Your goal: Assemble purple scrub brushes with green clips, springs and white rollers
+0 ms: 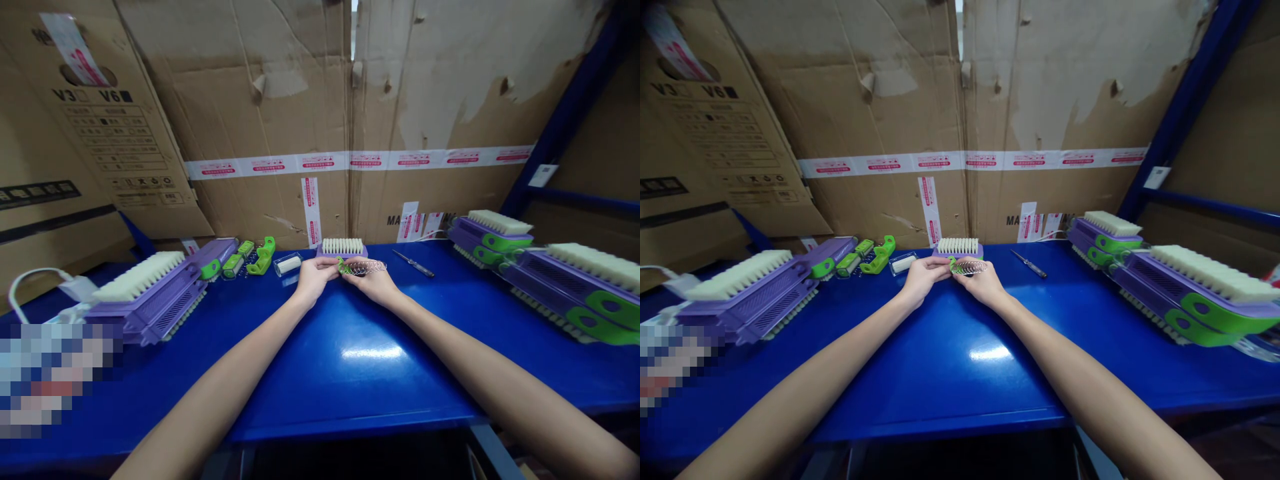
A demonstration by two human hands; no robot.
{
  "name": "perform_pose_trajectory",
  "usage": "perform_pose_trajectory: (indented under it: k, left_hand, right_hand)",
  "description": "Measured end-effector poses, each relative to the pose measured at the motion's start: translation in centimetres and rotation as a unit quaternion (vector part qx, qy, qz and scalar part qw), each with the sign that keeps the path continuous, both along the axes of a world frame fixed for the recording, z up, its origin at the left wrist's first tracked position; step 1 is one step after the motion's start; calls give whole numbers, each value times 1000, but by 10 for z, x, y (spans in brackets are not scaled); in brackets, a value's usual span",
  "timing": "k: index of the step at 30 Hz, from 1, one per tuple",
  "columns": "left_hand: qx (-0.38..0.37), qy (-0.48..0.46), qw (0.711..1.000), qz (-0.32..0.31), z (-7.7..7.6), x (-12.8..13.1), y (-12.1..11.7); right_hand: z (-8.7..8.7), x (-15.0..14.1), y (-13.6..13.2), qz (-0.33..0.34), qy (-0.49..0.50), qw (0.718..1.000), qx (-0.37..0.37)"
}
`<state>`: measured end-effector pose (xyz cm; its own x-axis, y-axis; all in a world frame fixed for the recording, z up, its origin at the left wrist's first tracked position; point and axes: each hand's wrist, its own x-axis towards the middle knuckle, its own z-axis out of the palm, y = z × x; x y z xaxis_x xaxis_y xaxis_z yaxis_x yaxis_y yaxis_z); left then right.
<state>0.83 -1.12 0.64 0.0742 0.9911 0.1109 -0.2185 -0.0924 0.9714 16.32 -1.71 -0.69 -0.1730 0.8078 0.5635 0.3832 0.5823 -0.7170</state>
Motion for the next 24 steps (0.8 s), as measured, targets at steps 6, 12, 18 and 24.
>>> perform_pose_trajectory:
  k: [6,12,18,24]
  left_hand:
    - [-17,24,1000,0,2,1,-2]
    - [12,117,993,20,1,1,-3]
    - [94,197,974,67,-2,1,1]
    - [106,249,962,29,-5,2,1]
  right_hand:
    - [-3,1,1,7,9,1000,-15]
    - [-2,1,0,-19,-35,999,14]
    - [2,1,-3,-25,-47,998,27]
    - [1,1,-3,-15,-32,999,23]
